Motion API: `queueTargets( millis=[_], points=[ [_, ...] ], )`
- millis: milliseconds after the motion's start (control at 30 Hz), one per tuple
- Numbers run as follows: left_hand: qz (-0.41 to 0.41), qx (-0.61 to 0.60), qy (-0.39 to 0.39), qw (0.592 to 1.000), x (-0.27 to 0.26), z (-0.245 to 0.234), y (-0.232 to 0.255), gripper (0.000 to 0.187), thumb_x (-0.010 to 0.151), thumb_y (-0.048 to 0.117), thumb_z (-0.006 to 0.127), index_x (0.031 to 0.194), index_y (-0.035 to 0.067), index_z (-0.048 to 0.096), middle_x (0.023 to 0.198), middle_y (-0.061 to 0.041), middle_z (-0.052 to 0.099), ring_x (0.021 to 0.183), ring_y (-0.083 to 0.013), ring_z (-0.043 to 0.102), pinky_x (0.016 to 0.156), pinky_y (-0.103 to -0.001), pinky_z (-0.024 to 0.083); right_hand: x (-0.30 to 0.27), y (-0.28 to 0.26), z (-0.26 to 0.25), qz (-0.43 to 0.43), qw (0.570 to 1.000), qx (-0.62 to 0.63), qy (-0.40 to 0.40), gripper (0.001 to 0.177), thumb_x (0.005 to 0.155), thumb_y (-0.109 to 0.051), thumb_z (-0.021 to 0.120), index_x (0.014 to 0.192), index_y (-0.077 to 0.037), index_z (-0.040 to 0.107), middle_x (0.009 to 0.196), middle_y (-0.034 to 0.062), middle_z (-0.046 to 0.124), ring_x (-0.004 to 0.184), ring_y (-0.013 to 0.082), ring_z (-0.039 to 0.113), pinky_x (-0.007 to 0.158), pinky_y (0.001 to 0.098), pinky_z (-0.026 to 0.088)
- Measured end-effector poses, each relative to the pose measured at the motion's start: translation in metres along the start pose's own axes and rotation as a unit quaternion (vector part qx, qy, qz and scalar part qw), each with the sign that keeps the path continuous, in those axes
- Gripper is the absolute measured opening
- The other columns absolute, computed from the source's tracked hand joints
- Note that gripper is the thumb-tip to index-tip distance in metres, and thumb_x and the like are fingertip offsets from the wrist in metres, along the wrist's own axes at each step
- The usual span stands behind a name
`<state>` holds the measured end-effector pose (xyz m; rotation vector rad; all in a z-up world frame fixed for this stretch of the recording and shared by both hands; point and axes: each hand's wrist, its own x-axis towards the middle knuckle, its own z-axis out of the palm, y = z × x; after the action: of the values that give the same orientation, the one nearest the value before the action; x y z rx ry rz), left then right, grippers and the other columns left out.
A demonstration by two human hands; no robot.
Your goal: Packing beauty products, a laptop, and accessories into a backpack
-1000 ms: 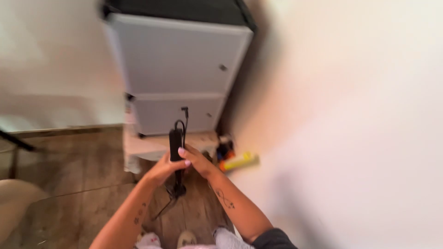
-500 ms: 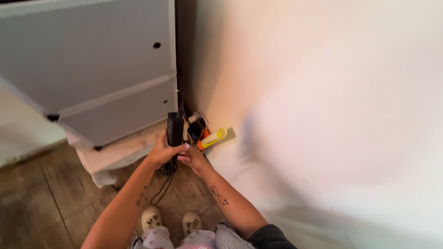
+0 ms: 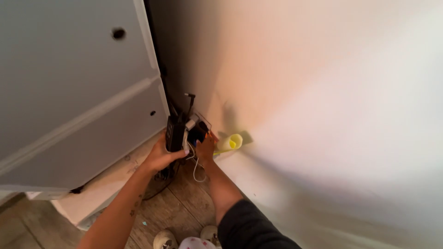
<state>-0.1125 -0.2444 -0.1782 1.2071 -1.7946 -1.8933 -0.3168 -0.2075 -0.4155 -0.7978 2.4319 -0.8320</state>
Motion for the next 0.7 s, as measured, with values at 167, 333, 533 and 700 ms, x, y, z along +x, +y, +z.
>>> queueTargets(
  millis=[167, 333, 533, 700],
  points=[
    [0.009, -0.009, -0.023, 1.000, 0.040, -0.002, -0.035, 0.102, 0.071, 0.028, 0.093, 0.150, -0.005, 0.036, 0.146, -0.033, 0.050, 0.139, -0.0451, 0.047, 0.116, -0.059, 0.041, 0.102, 0.091, 0.107, 0.000, 0.956, -0.275, 0.102, 0.042, 0.099, -0.026, 0.054, 0.134, -0.004, 0.051, 0.125, 0.0122, 0.058, 0.103, 0.0298, 0.073, 0.079, 0.0437, 0.063],
    [0.005, -0.018, -0.032, 0.999, 0.059, -0.011, -0.050, 0.106, 0.071, 0.027, 0.094, 0.151, -0.006, 0.033, 0.146, -0.033, 0.050, 0.139, -0.0428, 0.048, 0.115, -0.059, 0.041, 0.124, 0.094, 0.098, 0.058, 0.966, -0.253, 0.021, 0.041, 0.098, -0.046, 0.063, 0.121, -0.011, 0.063, 0.114, 0.0085, 0.069, 0.106, 0.0283, 0.074, 0.086, 0.0431, 0.061],
    [0.018, -0.040, -0.036, 0.998, 0.067, -0.017, -0.055, 0.111, 0.070, 0.023, 0.092, 0.156, -0.006, 0.027, 0.140, -0.034, 0.053, 0.132, -0.0419, 0.055, 0.110, -0.055, 0.047, 0.130, 0.102, 0.085, -0.047, 0.919, -0.378, 0.106, 0.024, 0.100, -0.025, 0.050, 0.091, -0.014, 0.070, 0.087, 0.0030, 0.070, 0.086, 0.0206, 0.075, 0.067, 0.0359, 0.063],
    [0.007, -0.034, -0.044, 0.998, 0.071, -0.017, -0.063, 0.114, 0.071, 0.026, 0.092, 0.157, -0.007, 0.024, 0.144, -0.035, 0.050, 0.136, -0.0429, 0.051, 0.112, -0.056, 0.044, 0.118, 0.105, 0.079, -0.124, 0.847, -0.513, 0.068, 0.022, 0.096, -0.024, 0.050, 0.089, -0.017, 0.070, 0.085, 0.0027, 0.071, 0.082, 0.0197, 0.073, 0.068, 0.0364, 0.059]
  ],
)
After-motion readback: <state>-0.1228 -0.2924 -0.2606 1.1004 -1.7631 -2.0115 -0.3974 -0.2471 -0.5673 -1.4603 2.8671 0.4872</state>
